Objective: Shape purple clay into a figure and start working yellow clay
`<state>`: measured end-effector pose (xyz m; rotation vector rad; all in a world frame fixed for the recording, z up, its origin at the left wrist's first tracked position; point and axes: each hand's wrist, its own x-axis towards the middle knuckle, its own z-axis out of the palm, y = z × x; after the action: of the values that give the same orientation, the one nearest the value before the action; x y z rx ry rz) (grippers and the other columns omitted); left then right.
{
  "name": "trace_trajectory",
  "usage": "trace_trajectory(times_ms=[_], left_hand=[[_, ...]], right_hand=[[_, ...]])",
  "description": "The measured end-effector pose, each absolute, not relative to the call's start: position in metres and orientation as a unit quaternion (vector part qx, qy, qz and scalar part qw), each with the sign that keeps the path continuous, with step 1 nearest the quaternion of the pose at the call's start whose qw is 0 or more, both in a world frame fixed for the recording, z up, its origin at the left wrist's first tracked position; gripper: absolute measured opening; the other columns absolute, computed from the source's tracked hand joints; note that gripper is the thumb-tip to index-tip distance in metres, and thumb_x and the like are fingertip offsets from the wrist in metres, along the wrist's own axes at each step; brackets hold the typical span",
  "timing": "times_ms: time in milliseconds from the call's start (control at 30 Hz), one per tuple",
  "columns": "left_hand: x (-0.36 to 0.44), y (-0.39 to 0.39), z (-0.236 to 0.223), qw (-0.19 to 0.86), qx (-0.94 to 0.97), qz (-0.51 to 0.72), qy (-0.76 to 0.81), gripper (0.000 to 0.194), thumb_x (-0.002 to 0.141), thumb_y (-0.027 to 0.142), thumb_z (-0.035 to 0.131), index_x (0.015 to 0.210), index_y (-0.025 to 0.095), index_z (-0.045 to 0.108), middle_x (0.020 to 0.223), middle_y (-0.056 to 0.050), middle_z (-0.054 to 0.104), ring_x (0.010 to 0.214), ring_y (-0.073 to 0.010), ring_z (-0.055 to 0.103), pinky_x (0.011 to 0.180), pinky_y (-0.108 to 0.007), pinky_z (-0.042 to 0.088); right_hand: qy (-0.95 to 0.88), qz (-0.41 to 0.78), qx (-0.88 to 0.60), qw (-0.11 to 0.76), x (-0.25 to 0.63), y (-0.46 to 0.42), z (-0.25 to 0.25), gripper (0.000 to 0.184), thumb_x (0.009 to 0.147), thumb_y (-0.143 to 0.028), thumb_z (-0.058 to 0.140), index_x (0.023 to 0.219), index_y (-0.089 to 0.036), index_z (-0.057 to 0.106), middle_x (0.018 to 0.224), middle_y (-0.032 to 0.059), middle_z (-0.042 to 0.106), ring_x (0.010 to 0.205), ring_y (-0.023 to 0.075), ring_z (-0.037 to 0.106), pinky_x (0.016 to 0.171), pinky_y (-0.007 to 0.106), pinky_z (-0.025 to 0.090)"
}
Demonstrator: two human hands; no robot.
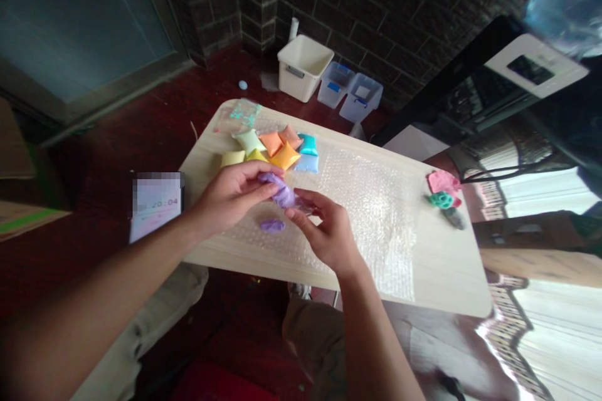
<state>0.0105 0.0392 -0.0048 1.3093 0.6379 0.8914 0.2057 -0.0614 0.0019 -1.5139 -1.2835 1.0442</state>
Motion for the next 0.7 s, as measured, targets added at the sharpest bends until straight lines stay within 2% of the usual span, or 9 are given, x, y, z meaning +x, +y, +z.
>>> trace_trajectory(times_ms=[167, 267, 433, 600, 700], left_hand=[[0.015, 0.034, -0.004, 0.679, 0.578, 0.363, 0.27, 0.031, 0.083, 0.024, 0.08, 0.112, 0.014, 0.073, 0.107, -0.008, 0.075, 0.098, -0.0206, 0.072, 0.09, -0.034, 0.059], [0.014, 0.033, -0.003, 0.712, 0.545, 0.348, 0.274, 0.03, 0.08, 0.025, 0.085, 0.105, 0.014, 0.073, 0.1, -0.006, 0.074, 0.092, -0.0178, 0.072, 0.083, -0.03, 0.059], [0.012, 0.034, 0.001, 0.798, 0.407, 0.337, 0.29, 0.022, 0.08, 0.022, 0.085, 0.096, 0.014, 0.072, 0.091, -0.003, 0.072, 0.086, -0.0166, 0.071, 0.078, -0.031, 0.062], [0.014, 0.036, 0.0, 0.852, 0.276, 0.335, 0.292, 0.011, 0.082, 0.012, 0.08, 0.091, 0.01, 0.074, 0.09, -0.007, 0.072, 0.083, -0.0161, 0.071, 0.076, -0.03, 0.064], [0.018, 0.035, -0.001, 0.855, 0.244, 0.341, 0.305, 0.008, 0.082, 0.011, 0.078, 0.089, 0.01, 0.074, 0.088, -0.007, 0.072, 0.082, -0.0166, 0.071, 0.076, -0.032, 0.065]], right_hand=[[-0.433, 0.437, -0.613, 0.496, 0.202, -0.062, 0.004, 0.03, 0.068, -0.035, 0.099, 0.088, -0.023, 0.081, 0.087, 0.0055, 0.084, 0.075, 0.0215, 0.077, 0.074, 0.039, 0.065], [-0.403, 0.457, -0.596, 0.523, 0.198, -0.061, 0.008, 0.025, 0.064, -0.03, 0.1, 0.078, -0.023, 0.081, 0.081, 0.0039, 0.084, 0.07, 0.0192, 0.076, 0.069, 0.036, 0.064], [-0.394, 0.487, -0.566, 0.536, 0.194, -0.061, 0.015, 0.017, 0.072, -0.023, 0.094, 0.086, -0.026, 0.085, 0.086, 0.0034, 0.085, 0.071, 0.0169, 0.075, 0.071, 0.034, 0.064], [-0.39, 0.495, -0.56, 0.538, 0.193, -0.059, 0.012, 0.026, 0.077, -0.023, 0.09, 0.102, -0.027, 0.084, 0.085, 0.0015, 0.082, 0.073, 0.016, 0.072, 0.072, 0.034, 0.062], [-0.395, 0.458, -0.568, 0.558, 0.193, -0.056, 0.008, 0.03, 0.078, -0.027, 0.09, 0.105, -0.026, 0.079, 0.082, 0.0003, 0.077, 0.072, 0.0158, 0.069, 0.071, 0.034, 0.06]])
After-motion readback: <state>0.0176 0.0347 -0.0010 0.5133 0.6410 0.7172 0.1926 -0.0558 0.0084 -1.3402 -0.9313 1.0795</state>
